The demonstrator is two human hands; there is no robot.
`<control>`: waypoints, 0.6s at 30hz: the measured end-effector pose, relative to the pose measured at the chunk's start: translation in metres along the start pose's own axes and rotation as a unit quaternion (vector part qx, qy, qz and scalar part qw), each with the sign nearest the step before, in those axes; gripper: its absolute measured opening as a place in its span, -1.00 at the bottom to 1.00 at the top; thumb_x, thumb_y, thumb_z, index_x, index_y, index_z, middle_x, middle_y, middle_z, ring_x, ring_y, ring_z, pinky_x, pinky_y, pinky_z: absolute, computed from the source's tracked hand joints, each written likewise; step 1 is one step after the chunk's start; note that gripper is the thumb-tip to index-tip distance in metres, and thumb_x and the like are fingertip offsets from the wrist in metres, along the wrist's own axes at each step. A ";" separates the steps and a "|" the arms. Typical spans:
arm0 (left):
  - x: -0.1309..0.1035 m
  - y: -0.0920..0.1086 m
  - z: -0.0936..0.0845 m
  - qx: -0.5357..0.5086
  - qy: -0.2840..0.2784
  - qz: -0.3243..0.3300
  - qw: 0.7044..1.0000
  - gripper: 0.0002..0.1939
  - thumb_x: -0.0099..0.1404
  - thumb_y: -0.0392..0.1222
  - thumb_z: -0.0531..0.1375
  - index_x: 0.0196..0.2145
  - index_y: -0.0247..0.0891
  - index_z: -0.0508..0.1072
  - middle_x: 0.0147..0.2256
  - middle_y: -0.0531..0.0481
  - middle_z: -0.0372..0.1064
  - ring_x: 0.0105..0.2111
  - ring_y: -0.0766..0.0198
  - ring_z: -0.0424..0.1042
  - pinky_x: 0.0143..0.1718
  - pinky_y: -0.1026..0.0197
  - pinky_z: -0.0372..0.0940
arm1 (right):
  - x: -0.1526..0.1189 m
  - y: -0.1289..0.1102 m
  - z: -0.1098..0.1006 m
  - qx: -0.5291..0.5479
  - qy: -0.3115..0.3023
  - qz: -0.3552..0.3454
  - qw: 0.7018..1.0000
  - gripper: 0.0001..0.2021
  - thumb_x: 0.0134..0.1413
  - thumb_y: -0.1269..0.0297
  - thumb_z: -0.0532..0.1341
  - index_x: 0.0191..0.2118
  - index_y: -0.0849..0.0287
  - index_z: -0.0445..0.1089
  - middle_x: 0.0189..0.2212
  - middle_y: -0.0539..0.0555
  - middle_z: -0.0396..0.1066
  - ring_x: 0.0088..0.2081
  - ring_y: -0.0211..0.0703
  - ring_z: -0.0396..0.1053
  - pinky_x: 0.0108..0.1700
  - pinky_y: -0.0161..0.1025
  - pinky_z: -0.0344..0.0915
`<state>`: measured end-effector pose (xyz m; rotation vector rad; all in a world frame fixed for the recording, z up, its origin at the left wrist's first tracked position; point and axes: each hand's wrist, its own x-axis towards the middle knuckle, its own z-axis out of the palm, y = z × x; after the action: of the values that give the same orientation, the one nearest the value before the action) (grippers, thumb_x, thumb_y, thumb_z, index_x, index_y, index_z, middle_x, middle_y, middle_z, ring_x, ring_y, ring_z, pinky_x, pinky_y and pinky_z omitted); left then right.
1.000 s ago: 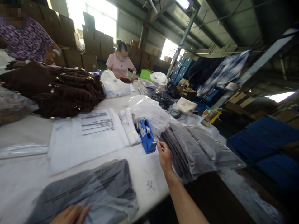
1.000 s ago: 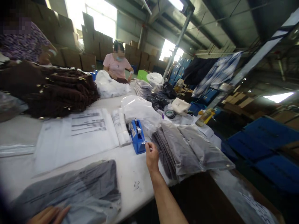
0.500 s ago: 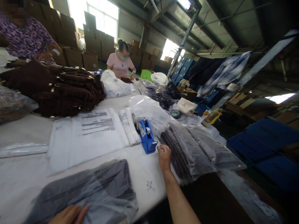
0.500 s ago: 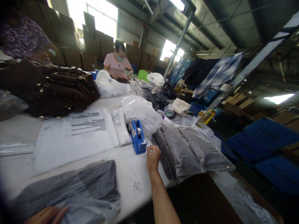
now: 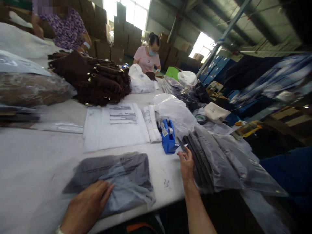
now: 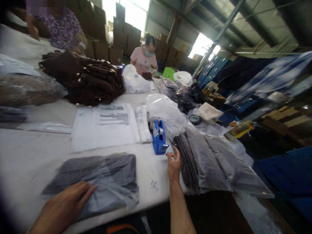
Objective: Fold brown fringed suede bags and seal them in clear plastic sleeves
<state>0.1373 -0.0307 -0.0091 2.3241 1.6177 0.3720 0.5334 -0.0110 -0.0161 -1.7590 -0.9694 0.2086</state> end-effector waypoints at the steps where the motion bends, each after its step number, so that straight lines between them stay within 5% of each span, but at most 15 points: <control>1: 0.000 0.004 -0.004 0.024 -0.015 -0.008 1.000 -0.63 0.35 0.03 -0.06 -0.41 -0.18 0.43 -0.41 -0.03 0.43 -0.38 0.12 0.46 -0.41 0.19 0.27 | -0.001 0.005 -0.003 -0.011 0.004 0.010 1.000 -0.44 0.02 0.14 0.19 0.14 0.28 0.19 -0.49 0.01 0.40 -0.28 -0.06 0.40 -0.03 -0.03 0.22; 4: 0.002 0.011 -0.010 0.066 -0.048 -0.014 0.997 -0.60 0.39 0.00 -0.12 -0.41 -0.19 0.40 -0.40 -0.04 0.42 -0.36 0.10 0.46 -0.42 0.18 0.24 | -0.004 -0.005 -0.012 -0.026 0.010 0.022 0.999 -0.38 0.02 0.16 0.20 0.19 0.26 0.12 -0.46 0.01 0.40 -0.28 -0.05 0.39 -0.01 0.01 0.20; 7: 0.002 0.013 -0.012 0.072 -0.052 -0.012 0.996 -0.61 0.39 -0.02 -0.10 -0.43 -0.21 0.39 -0.41 -0.05 0.42 -0.37 0.11 0.45 -0.42 0.19 0.22 | -0.028 -0.062 -0.011 0.020 -0.159 -0.034 0.986 -0.36 0.11 0.18 0.18 0.27 0.15 -0.03 -0.40 -0.01 0.40 -0.21 -0.10 0.38 0.08 -0.01 0.14; 10: 0.003 0.014 -0.014 0.069 -0.049 -0.012 0.996 -0.62 0.39 -0.04 -0.09 -0.42 -0.23 0.40 -0.42 -0.08 0.42 -0.39 0.10 0.45 -0.44 0.18 0.21 | -0.073 -0.132 0.010 0.034 -0.472 -0.138 0.870 -0.33 0.13 0.24 0.18 0.30 0.07 -0.10 -0.38 -0.01 0.40 -0.15 -0.13 0.35 0.12 -0.08 0.13; 12: 0.004 0.014 -0.015 0.061 -0.048 -0.012 0.997 -0.63 0.39 -0.05 -0.09 -0.41 -0.23 0.41 -0.42 -0.08 0.43 -0.40 0.08 0.45 -0.46 0.17 0.21 | -0.098 -0.160 0.032 -0.028 -0.576 -0.225 0.786 -0.29 0.07 0.29 0.24 0.29 0.03 -0.08 -0.37 -0.02 0.41 -0.14 -0.11 0.32 0.16 -0.07 0.09; 14: 0.003 0.015 -0.016 0.053 -0.047 -0.009 0.997 -0.64 0.38 -0.07 -0.08 -0.40 -0.23 0.41 -0.41 -0.09 0.43 -0.40 0.06 0.45 -0.46 0.15 0.22 | -0.111 -0.166 0.055 -0.123 -0.573 -0.297 0.754 -0.26 -0.01 0.38 0.28 0.28 0.06 -0.03 -0.37 0.02 0.40 -0.14 -0.03 0.29 0.14 -0.01 0.08; 18: 0.000 0.015 -0.017 0.042 -0.039 0.005 0.998 -0.65 0.38 -0.12 -0.07 -0.42 -0.26 0.40 -0.43 -0.12 0.42 -0.39 0.04 0.45 -0.42 0.12 0.25 | -0.106 -0.138 0.082 -0.245 -0.505 -0.310 0.767 -0.22 -0.10 0.46 0.30 0.27 0.13 0.02 -0.37 0.10 0.40 -0.18 0.04 0.28 0.06 0.05 0.12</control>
<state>0.1439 -0.0338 0.0122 2.3780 1.6144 0.2177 0.3482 -0.0115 0.0353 -1.6023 -2.5310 0.5327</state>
